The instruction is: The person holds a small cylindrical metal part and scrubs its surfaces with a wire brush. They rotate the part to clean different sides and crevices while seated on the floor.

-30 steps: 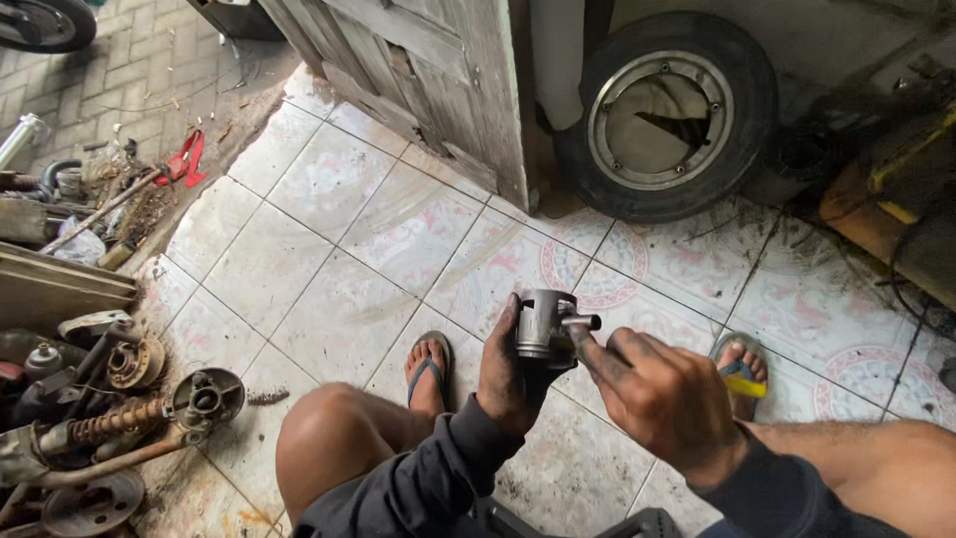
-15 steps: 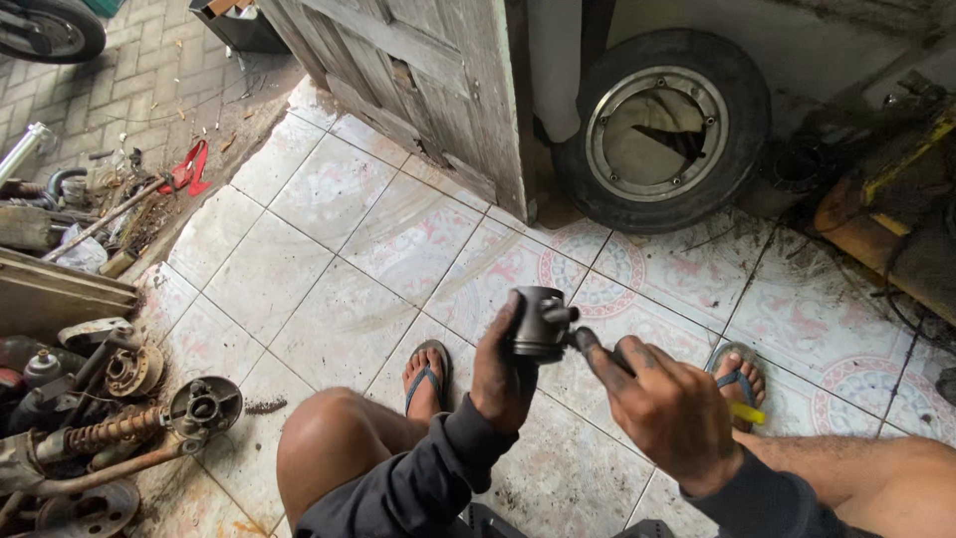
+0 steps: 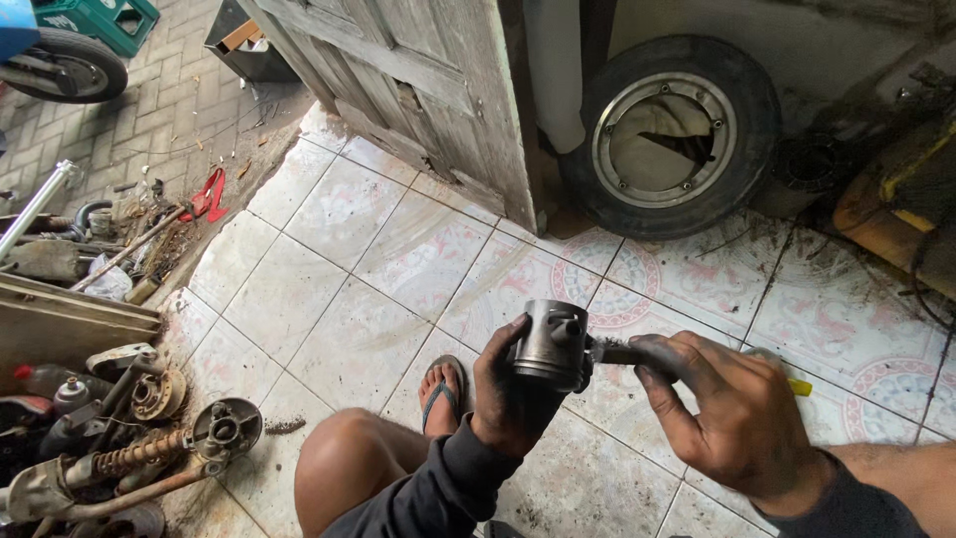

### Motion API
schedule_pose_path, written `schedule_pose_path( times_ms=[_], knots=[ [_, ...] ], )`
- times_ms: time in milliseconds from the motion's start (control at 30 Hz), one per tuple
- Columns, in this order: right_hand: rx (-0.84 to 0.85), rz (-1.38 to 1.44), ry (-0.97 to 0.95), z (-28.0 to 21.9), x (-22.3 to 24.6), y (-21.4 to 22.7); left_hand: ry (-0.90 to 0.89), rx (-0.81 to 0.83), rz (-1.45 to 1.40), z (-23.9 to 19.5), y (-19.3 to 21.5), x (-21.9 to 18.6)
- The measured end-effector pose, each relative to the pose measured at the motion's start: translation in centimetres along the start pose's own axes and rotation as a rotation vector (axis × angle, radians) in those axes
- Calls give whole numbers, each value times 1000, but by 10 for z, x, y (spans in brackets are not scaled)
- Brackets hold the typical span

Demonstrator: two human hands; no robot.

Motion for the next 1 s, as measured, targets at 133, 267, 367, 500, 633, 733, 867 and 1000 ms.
schedule_pose_path(
  times_ms=[133,267,367,500,633,733,867,1000],
  knots=[
    [37,53,65,1,11,-11,-27,88,94,0,-1,1],
    [101,46,157,-3,19,-18,-183,57,359,-7,-4,3],
    [137,-63,127,-13,14,-24,-209,74,406,-11,-3,8],
    [133,-166,202,-12,11,-23,-301,-32,420,-10,7,7],
    [67,-244,308,-20,0,-38,-299,-24,489,-10,8,-1],
    [30,-250,175,-31,-43,-71,-274,-2,398,-12,-7,-11],
    [398,-572,-291,-36,-99,-94,-323,98,405,-41,-52,-39],
    [232,-345,-512,-26,-111,-77,-177,143,234,-23,-53,-43]
  ],
)
Point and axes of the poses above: each hand's wrist, its own z-axis towards the middle knuckle, its own y-axis out of the back of the hand, x = y × z, the point moved 2 cm from there along z, towards the middle knuckle, and after that the axes turned 12 degrees about x, right-handed, at the moved point
